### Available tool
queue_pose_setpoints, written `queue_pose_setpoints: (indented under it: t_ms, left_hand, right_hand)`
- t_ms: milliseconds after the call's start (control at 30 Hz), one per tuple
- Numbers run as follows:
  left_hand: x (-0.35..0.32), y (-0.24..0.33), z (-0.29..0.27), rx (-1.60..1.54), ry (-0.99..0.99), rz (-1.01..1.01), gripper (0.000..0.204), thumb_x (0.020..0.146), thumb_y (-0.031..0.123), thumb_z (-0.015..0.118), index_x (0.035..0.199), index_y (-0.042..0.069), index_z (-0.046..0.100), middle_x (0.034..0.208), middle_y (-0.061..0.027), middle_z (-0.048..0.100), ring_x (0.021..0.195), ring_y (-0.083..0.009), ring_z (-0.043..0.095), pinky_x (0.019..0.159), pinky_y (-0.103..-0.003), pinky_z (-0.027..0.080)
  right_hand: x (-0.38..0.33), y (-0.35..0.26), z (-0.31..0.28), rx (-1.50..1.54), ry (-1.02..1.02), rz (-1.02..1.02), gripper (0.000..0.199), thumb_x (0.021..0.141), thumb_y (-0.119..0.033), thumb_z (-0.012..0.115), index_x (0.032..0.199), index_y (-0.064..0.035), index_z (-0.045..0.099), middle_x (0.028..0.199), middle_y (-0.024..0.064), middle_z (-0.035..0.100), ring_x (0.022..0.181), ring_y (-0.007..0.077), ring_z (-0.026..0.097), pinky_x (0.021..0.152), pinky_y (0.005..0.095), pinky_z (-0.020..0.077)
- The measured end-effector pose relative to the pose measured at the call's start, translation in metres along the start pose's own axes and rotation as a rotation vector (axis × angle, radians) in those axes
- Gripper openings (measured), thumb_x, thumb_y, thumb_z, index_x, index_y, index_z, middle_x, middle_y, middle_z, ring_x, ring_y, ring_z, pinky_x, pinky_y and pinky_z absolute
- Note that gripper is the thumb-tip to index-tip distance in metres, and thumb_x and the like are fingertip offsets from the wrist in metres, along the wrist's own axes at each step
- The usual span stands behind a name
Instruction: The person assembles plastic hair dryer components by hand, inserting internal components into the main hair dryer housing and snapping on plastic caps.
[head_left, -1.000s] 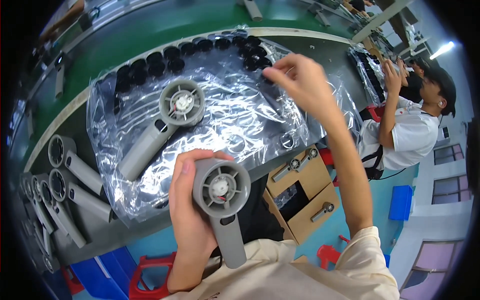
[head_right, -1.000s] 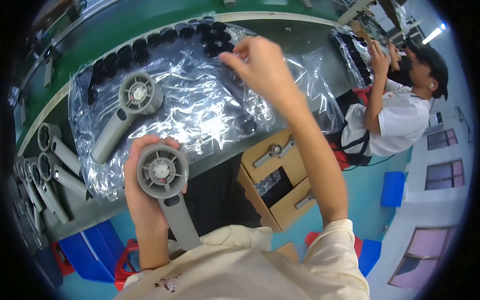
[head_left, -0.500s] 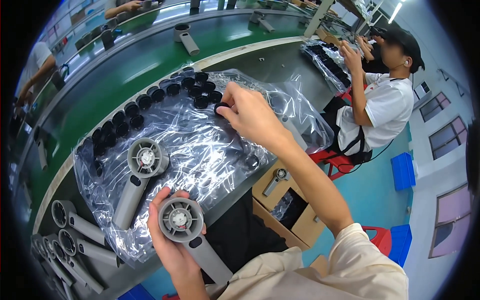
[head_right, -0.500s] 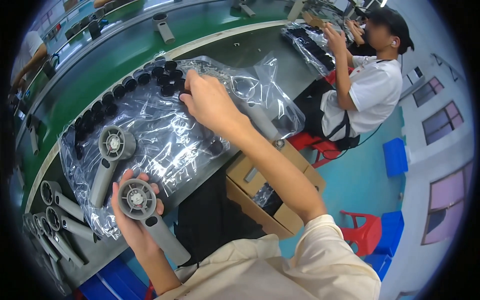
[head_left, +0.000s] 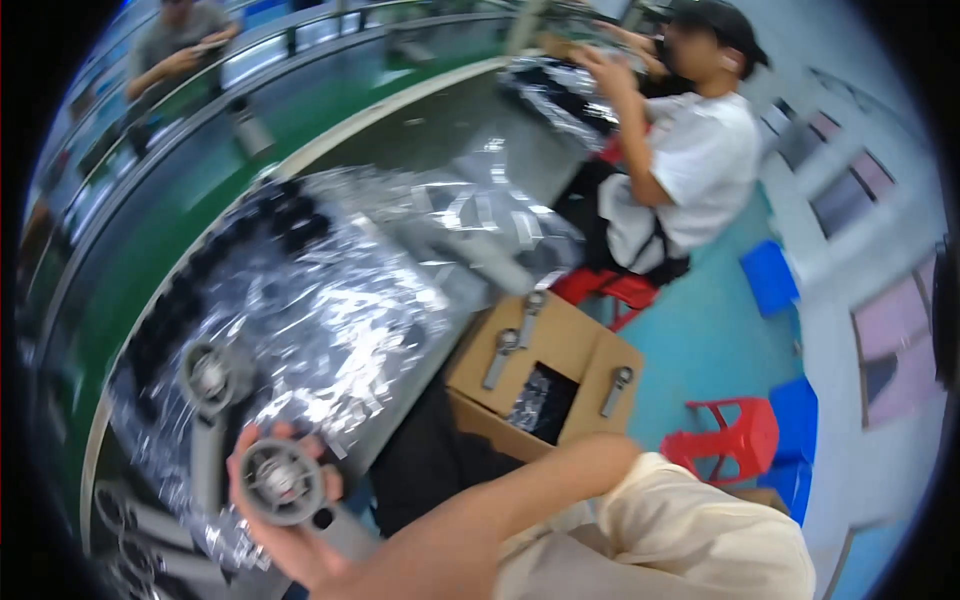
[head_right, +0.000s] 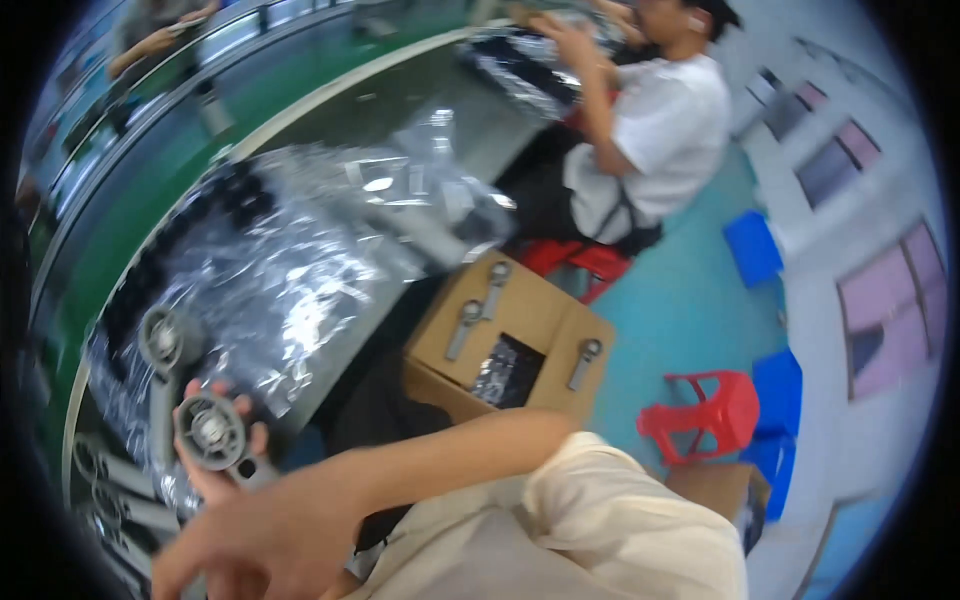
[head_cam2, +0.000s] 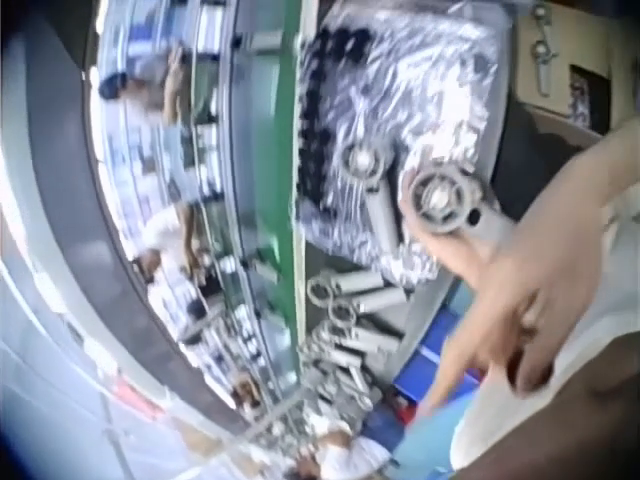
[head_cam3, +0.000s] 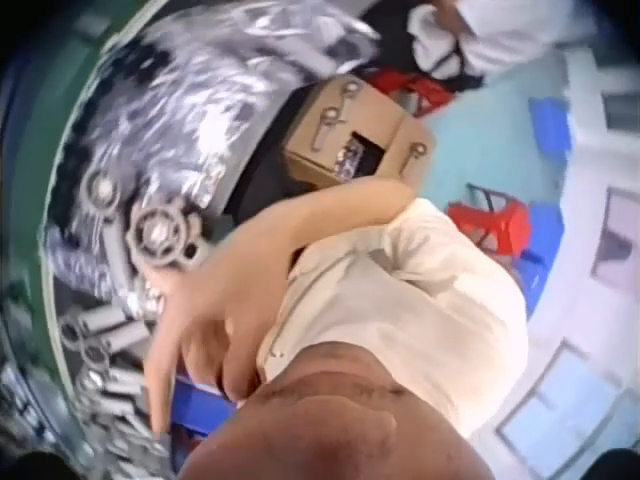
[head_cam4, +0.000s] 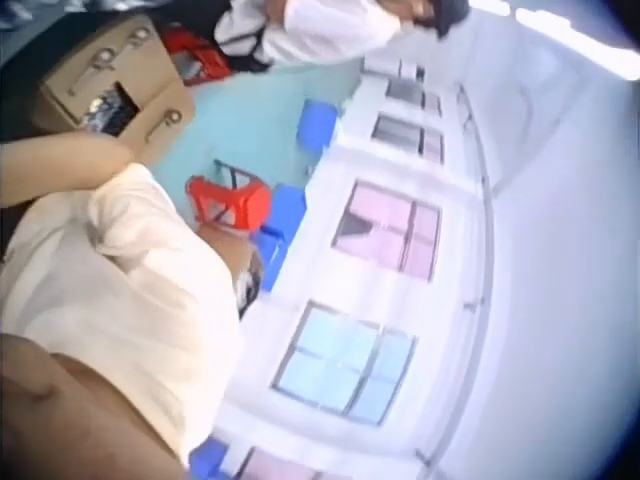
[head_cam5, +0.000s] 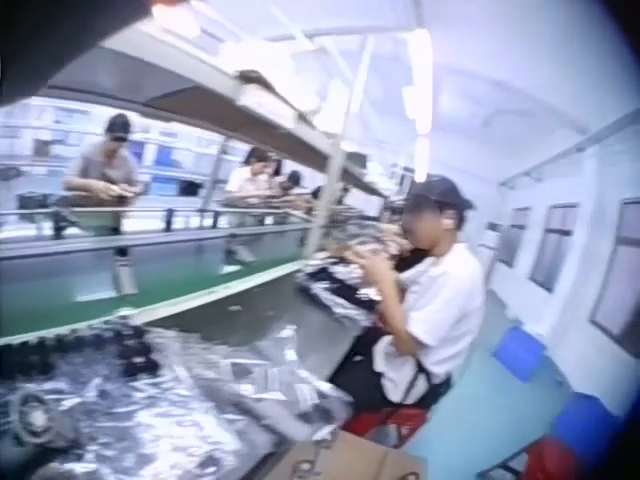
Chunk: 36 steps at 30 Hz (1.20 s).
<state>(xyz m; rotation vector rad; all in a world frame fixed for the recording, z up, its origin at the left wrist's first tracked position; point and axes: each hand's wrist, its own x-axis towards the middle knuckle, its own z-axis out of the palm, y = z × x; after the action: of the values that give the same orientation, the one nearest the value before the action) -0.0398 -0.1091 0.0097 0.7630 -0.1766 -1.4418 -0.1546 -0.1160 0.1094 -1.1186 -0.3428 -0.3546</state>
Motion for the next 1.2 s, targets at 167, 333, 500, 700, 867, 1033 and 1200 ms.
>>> queue_pose_setpoints:
  t_ms: [167,333,500,700,867,1033,1200]
  left_hand:
    - [0.008,0.002,-0.027,0.030,-0.199,0.000,0.045,0.093,0.039,0.038,0.127,0.009,0.041,0.113,-0.0132,0.048,0.090,-0.0268,0.052,0.046,-0.031,0.047]
    - [0.024,0.009,-0.050,0.016,-0.476,-0.061,0.052,0.091,0.041,0.040,0.134,0.011,0.034,0.126,-0.0119,0.040,0.100,-0.0283,0.047,0.053,-0.034,0.047]
    - [0.024,0.010,-0.050,0.000,-0.486,-0.084,0.052,0.091,0.041,0.040,0.134,0.012,0.035,0.128,-0.0115,0.039,0.101,-0.0297,0.047,0.054,-0.035,0.048]
    - [0.006,0.009,-0.015,0.029,-0.162,-0.054,0.042,0.095,0.038,0.034,0.124,0.009,0.043,0.112,-0.0134,0.044,0.089,-0.0268,0.048,0.045,-0.031,0.045]
    - [0.011,0.011,-0.020,-0.061,-0.297,-0.023,0.043,0.095,0.040,0.031,0.121,0.010,0.046,0.110,-0.0150,0.048,0.086,-0.0312,0.051,0.040,-0.035,0.045]
    - [-0.014,-0.010,0.010,0.537,-0.029,0.494,0.041,0.095,0.035,0.035,0.116,0.002,0.047,0.102,-0.0173,0.057,0.085,-0.0258,0.059,0.072,-0.036,0.052]
    - [-0.025,0.010,0.016,-0.073,-0.165,0.079,0.041,0.095,0.035,0.028,0.112,0.002,0.046,0.101,-0.0180,0.056,0.084,-0.0210,0.060,0.069,-0.029,0.053]
  right_hand:
    - [0.023,0.022,0.019,0.291,-0.235,-0.301,0.056,0.084,-0.004,0.061,0.133,0.0015,0.034,0.094,0.0211,0.064,0.079,0.0199,0.063,0.060,0.0278,0.0489]
    - [0.024,0.020,0.016,0.196,-0.252,-0.241,0.057,0.084,-0.007,0.061,0.133,0.0014,0.033,0.098,0.0219,0.063,0.082,0.0217,0.063,0.061,0.0276,0.0494]
    - [0.028,0.015,0.008,0.095,-0.316,-0.197,0.058,0.085,-0.010,0.061,0.134,0.0012,0.032,0.102,0.0228,0.061,0.087,0.0239,0.062,0.063,0.0272,0.0501]
    - [0.030,0.012,-0.007,-0.005,-0.389,-0.159,0.060,0.085,-0.014,0.061,0.135,0.0010,0.031,0.107,0.0239,0.059,0.092,0.0266,0.062,0.065,0.0268,0.0510]
    - [0.029,0.016,-0.015,-0.342,-0.214,-0.277,0.037,0.079,-0.011,0.061,0.110,0.0002,0.044,0.092,0.0154,0.059,0.080,0.0235,0.060,0.065,0.0270,0.0485]
    - [-0.030,-0.016,-0.024,-0.793,0.658,0.022,0.020,0.075,0.001,0.062,0.095,-0.0011,0.060,0.076,0.0077,0.062,0.064,0.0156,0.062,0.058,0.0255,0.0473]
    - [-0.048,-0.021,-0.019,-0.790,1.120,0.116,0.030,0.082,0.007,0.051,0.110,0.0160,0.051,0.092,0.0237,0.061,0.084,0.0263,0.064,0.070,0.0313,0.0558]
